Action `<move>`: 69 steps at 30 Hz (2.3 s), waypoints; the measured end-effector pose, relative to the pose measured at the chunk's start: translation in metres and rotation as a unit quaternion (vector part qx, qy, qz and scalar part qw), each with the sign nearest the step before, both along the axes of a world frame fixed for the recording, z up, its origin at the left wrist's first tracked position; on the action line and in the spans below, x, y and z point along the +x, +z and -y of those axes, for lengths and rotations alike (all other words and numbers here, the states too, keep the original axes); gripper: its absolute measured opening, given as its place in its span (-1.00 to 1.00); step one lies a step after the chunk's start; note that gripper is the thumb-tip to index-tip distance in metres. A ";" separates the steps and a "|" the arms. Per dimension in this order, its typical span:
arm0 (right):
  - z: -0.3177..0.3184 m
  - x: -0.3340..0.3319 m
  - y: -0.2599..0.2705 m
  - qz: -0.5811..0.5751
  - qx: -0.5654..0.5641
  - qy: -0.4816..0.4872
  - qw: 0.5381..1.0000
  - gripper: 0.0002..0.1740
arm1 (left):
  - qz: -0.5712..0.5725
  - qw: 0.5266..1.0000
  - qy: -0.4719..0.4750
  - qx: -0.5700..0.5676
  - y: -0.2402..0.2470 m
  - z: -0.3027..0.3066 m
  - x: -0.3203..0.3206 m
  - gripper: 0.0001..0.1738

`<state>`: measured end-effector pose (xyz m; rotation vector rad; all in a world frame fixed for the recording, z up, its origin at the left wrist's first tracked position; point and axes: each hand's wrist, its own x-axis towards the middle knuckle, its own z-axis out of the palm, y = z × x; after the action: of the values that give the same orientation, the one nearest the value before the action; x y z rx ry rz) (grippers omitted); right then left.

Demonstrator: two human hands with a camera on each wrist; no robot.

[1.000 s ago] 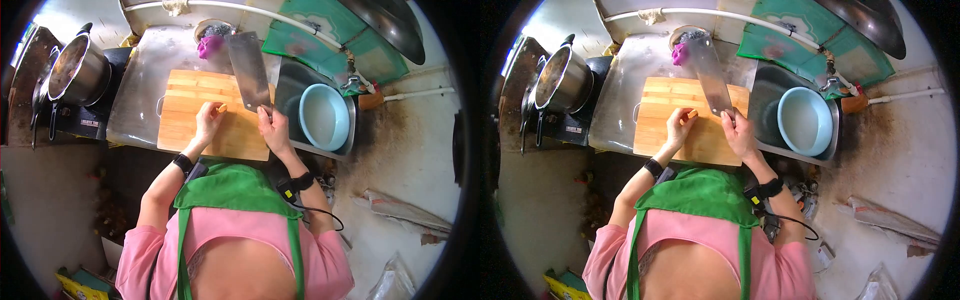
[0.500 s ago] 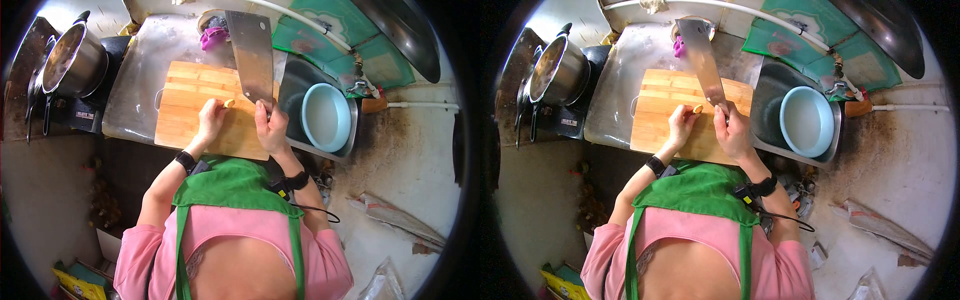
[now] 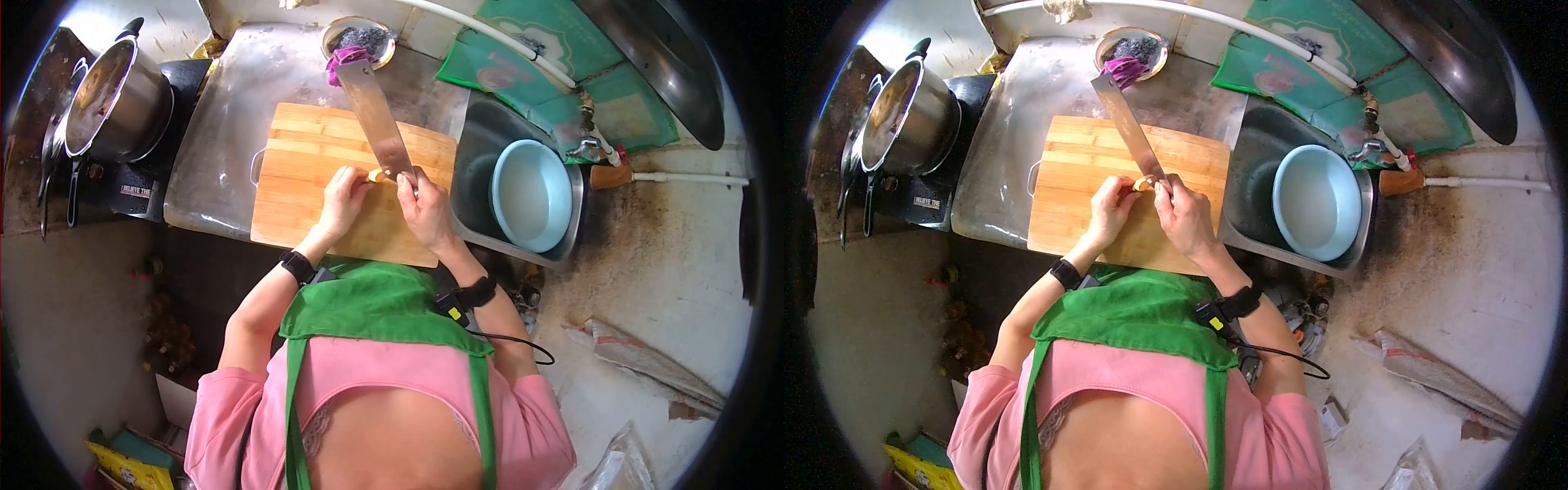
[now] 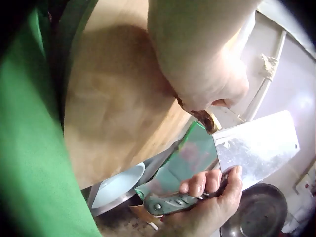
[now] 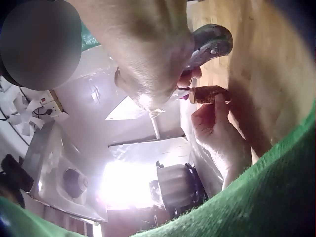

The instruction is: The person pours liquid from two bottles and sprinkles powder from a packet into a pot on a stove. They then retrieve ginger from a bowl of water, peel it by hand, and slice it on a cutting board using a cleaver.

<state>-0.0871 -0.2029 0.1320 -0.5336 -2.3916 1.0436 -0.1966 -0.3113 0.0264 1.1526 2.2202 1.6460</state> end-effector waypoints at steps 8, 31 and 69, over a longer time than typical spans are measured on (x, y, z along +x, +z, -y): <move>-0.001 -0.001 0.012 0.013 -0.025 -0.004 1.000 -0.87 | 0.011 1.000 0.009 0.026 0.012 -0.003 -0.002 -0.76; -0.003 0.002 0.000 0.006 -0.033 -0.007 0.999 -0.87 | 0.027 0.999 -0.026 -0.034 0.014 -0.007 0.000 -0.75; -0.003 0.001 0.006 0.060 0.048 -0.005 0.997 -0.84 | -0.010 1.000 -0.027 0.009 0.015 -0.018 -0.003 -0.85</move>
<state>-0.0857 -0.2000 0.1381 -0.5884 -2.5253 0.9090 -0.1996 -0.2934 0.0413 1.2275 2.1706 1.6427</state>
